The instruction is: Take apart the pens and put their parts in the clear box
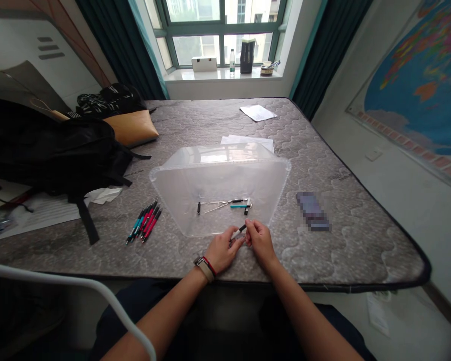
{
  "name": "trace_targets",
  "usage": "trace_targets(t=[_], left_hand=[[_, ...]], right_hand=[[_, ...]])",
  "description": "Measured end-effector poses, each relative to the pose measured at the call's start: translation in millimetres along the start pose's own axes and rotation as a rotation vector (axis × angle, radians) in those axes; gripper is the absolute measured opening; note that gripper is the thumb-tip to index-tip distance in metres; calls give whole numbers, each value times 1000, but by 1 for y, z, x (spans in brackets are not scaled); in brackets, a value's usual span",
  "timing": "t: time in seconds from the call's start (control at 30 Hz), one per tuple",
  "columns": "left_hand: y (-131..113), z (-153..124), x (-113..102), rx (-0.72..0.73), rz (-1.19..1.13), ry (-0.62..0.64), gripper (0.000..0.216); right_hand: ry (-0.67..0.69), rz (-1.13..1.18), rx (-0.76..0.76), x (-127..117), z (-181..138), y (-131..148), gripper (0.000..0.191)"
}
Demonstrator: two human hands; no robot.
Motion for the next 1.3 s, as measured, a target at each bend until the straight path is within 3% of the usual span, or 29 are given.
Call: trace_targets(t=[0.07,0.4,0.6,0.8,0.97,1.13,1.3], left_hand=[[-1,0,-1,18,-16,-9,37],[-3,-3,-8,69,-219,-69,25],[-10,-2,-8,142,-179,-17,36],[-7,-3,-9,112,-82,-30,29],[-2,-4,-10,87,-101,-51,29],[0,-4,-12,83,-49,-66,28],[1,-3,-13,86,-61,-58,29]], right_hand=[[-3,-4,9,-2,-1,-1,45],[67,-174,43,6,-3,4,53],[154,-41,32,17,-4,4,36],[132,-172,100,13,-2,-7,52],[157,-45,88,18,-3,-11,40],[163,-116,118,19,-3,-15,48],[138,9,98,19,-3,-15,38]])
Point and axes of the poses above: each hand's wrist, its own z-axis towards the middle knuckle, its own x-axis out of the palm, y = z × x, the point moved 8 cm from there along z, towards the middle knuckle, and after that the axes turned 15 degrees about y, right-handed, at the moved point
